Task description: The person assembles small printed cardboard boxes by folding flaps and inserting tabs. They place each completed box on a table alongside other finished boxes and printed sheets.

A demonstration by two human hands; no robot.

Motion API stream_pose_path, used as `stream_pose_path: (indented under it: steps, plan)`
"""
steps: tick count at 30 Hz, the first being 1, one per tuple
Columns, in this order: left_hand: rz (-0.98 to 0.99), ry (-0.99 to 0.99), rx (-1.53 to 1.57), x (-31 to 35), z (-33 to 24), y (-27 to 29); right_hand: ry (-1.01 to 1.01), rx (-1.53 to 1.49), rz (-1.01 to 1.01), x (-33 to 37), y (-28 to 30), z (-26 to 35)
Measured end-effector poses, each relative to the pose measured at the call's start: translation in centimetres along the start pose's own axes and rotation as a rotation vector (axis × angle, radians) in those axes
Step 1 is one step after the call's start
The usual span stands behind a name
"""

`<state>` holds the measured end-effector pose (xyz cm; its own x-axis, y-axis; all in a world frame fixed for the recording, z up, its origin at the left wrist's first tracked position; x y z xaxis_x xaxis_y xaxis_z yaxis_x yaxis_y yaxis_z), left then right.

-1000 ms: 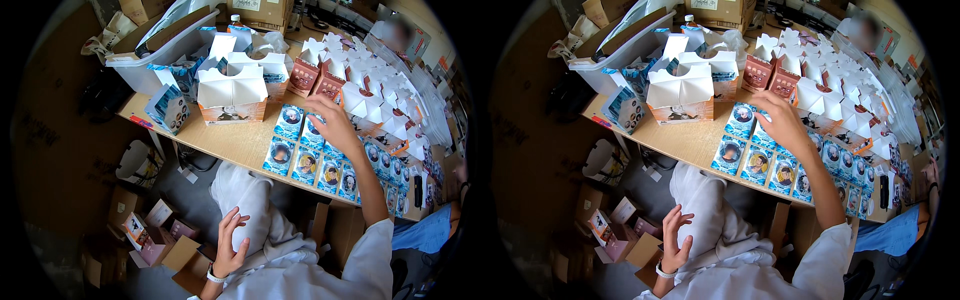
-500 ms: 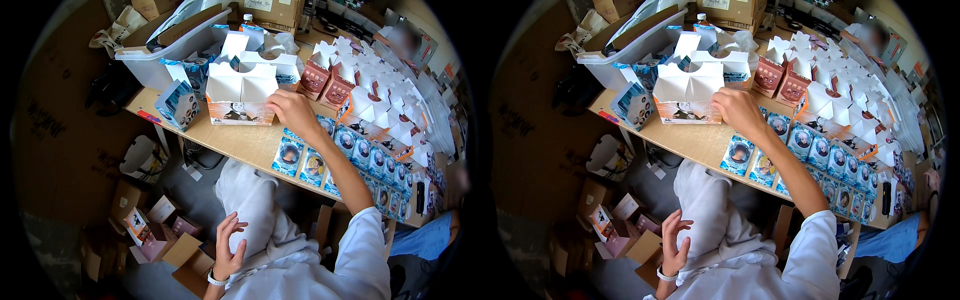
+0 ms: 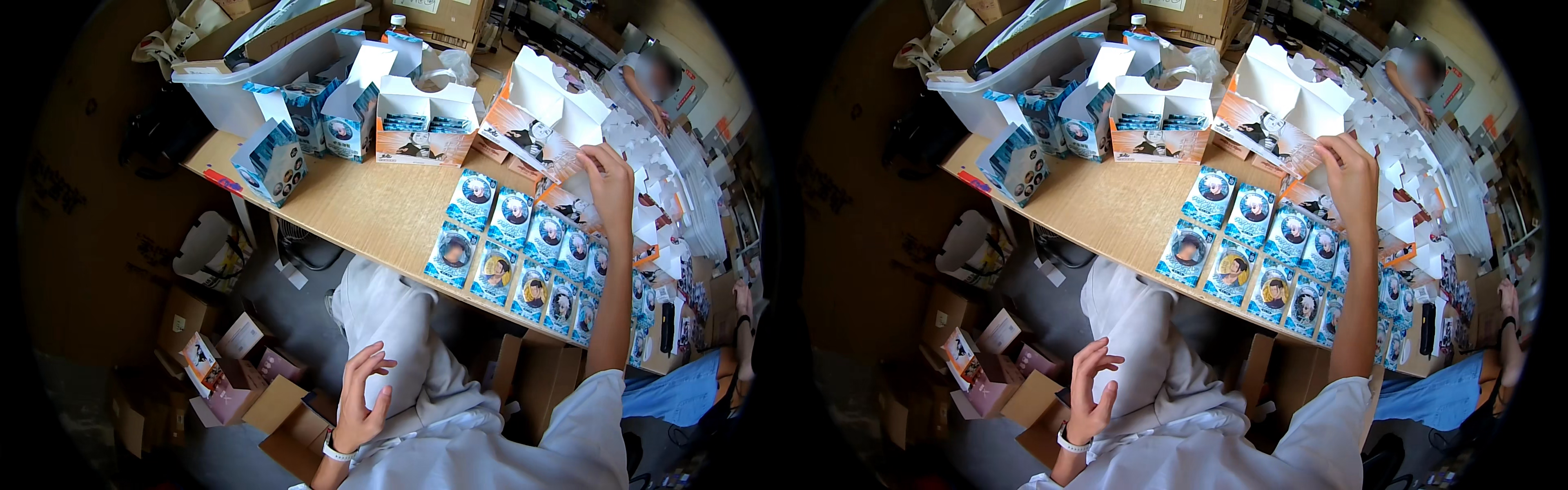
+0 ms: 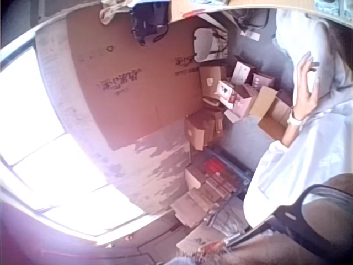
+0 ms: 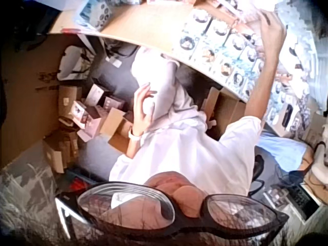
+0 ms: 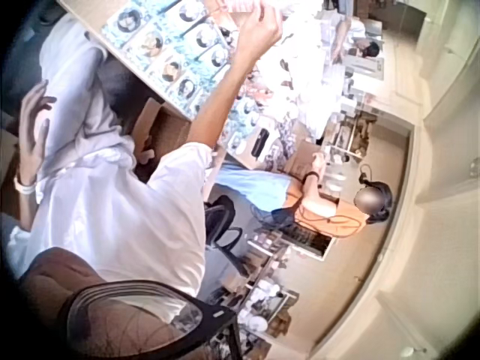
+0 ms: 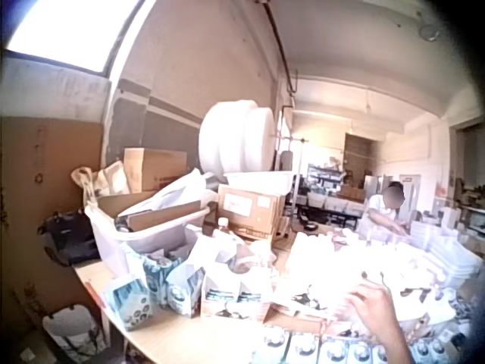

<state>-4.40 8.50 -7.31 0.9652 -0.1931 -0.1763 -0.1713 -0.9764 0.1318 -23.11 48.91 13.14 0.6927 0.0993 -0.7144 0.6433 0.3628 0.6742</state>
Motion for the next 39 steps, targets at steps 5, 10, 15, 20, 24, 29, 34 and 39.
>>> stream_pose_path:
  steps: [5, 10, 15, 20, 24, 29, 34, 39]
  plan:
    - [0.038, -0.005, 0.005, -0.4, -0.4, -0.7, 0.059, 0.146, 0.032, 0.0, -0.3, 1.3]
    - [0.019, -0.001, -0.010, -0.3, -0.7, -0.5, 0.057, 0.291, 0.075, -0.9, -1.3, 2.0]
    - [0.009, 0.020, -0.008, 0.1, -0.4, -0.4, 0.025, 0.300, 0.122, -0.7, -2.9, 0.6]
    - [0.021, 0.012, -0.017, 0.5, 0.2, -0.5, -0.013, 0.268, 0.116, -0.3, -2.9, 0.2]
    - [0.030, 0.019, -0.025, 0.4, 0.1, -0.7, -0.019, 0.281, 0.103, 0.0, -4.0, 0.1]
    - [0.029, 0.020, -0.018, 0.2, 0.0, -0.8, -0.068, 0.305, 0.208, 0.9, -6.1, -1.6]
    - [0.022, 0.039, -0.007, 0.3, 0.2, -0.8, -0.008, 0.358, 0.281, 2.0, -7.7, -1.5]
    - [0.031, 0.032, -0.015, 0.3, 0.3, -1.0, 0.063, 0.290, 0.199, 2.2, -7.5, -0.9]
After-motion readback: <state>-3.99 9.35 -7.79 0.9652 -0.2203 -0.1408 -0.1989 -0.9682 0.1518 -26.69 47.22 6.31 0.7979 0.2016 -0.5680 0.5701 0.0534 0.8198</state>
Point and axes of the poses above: each hand's wrist, its own x-axis away from the middle knuckle, its own y-axis out of the back of the hand, z = x × y, the point moved 9 cm from there along -x, towards the middle knuckle, and after that the axes turned 7 degrees about y, right-handed, at the moved point
